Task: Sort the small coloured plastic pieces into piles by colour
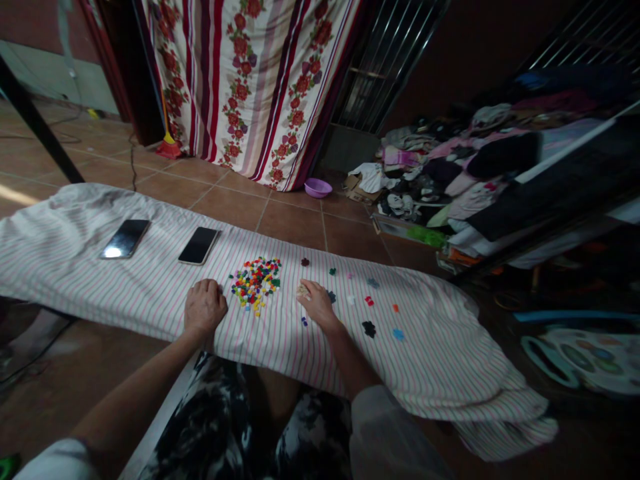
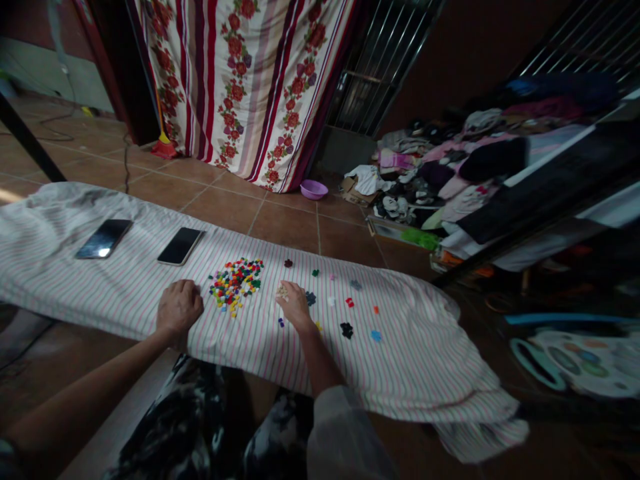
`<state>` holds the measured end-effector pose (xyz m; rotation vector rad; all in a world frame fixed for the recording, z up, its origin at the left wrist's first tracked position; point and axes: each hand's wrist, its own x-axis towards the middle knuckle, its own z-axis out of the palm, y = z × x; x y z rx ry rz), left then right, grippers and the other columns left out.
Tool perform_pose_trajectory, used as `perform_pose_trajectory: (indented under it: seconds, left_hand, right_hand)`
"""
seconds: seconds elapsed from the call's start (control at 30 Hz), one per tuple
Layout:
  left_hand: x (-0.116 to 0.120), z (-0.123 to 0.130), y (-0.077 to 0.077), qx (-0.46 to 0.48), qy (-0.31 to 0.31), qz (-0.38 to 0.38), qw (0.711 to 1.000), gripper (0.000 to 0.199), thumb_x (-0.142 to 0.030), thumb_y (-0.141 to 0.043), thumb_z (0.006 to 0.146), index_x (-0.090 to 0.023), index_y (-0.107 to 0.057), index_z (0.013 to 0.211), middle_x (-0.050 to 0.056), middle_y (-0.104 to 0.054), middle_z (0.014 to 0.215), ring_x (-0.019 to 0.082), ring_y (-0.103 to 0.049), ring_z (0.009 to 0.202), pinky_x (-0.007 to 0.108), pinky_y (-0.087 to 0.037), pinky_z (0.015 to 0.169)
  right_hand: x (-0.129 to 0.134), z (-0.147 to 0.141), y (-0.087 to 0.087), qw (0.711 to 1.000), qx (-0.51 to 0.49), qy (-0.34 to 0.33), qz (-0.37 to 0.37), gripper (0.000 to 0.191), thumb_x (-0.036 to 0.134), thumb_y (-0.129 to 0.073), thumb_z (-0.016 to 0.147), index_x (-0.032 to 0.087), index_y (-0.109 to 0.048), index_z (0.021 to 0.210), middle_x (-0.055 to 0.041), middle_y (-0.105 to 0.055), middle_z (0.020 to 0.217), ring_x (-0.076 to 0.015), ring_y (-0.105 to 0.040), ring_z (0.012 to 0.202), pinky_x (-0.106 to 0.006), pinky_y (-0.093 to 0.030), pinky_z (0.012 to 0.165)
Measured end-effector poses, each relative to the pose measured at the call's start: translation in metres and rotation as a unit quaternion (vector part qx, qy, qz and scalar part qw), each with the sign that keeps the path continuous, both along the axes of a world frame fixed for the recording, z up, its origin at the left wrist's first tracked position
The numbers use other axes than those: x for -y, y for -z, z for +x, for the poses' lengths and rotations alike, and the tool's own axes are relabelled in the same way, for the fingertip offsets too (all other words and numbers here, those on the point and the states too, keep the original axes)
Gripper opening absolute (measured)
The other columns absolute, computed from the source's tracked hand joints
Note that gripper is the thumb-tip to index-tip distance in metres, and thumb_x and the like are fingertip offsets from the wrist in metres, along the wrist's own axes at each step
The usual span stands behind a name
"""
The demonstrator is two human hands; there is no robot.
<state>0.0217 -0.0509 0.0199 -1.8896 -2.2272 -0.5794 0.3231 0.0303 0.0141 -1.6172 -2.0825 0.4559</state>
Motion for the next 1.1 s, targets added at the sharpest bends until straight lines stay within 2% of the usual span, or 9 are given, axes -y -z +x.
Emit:
perform_pose_trajectory:
  seconds: [0.3, 0.57, 0.9, 1.1]
  left_hand:
    - [-0.001, -0.001, 0.002, -0.019, 0.003, 0.008, 1.000, 0.011, -0.022, -0.045, 0.083, -0.018, -0.055, 0.086, 0.011, -0.062, 0.089, 0.028, -0.056, 0.092, 0.040, -0.041, 0.082]
    - [-0.001, -0.001, 0.003, -0.017, 0.000, 0.006, 1.000, 0.011, -0.022, -0.047, 0.083, -0.018, -0.056, 0.087, 0.011, -0.062, 0.090, 0.028, -0.055, 0.092, 0.039, -0.041, 0.083]
    - [-0.001, -0.001, 0.003, -0.021, -0.003, 0.010, 1.000, 0.010, -0.022, -0.047, 0.084, -0.018, -0.056, 0.086, 0.011, -0.063, 0.090, 0.028, -0.056, 0.092, 0.039, -0.041, 0.083]
    - [-0.001, -0.001, 0.004, -0.020, -0.004, 0.010, 1.000, 0.012, -0.022, -0.045, 0.085, -0.017, -0.056, 0.087, 0.012, -0.062, 0.090, 0.028, -0.055, 0.093, 0.040, -0.041, 0.083]
  right_hand:
    - [-0.004, 0.005, 0.010, 0.997, -0.081, 0.013, -0.004, 0.035, 0.013, -0.058, 0.075, 0.021, -0.072, 0.106, -0.0073, -0.070, 0.110, -0.0213, -0.064, 0.102, -0.036, -0.053, 0.089]
    - [-0.009, 0.005, 0.011, 0.997, -0.071, 0.032, 0.011, 0.031, 0.013, -0.060, 0.076, 0.020, -0.073, 0.104, -0.0078, -0.070, 0.104, -0.0191, -0.065, 0.091, -0.033, -0.051, 0.088]
    - [-0.007, 0.003, 0.009, 0.999, -0.042, 0.020, 0.022, 0.033, 0.015, -0.062, 0.077, 0.018, -0.072, 0.108, -0.0095, -0.070, 0.109, -0.0213, -0.064, 0.098, -0.034, -0.049, 0.092]
    - [-0.003, -0.002, -0.002, 0.996, -0.024, 0.024, 0.086, 0.026, 0.020, -0.057, 0.084, 0.020, -0.074, 0.104, -0.0087, -0.071, 0.111, -0.0238, -0.060, 0.102, -0.039, -0.047, 0.095]
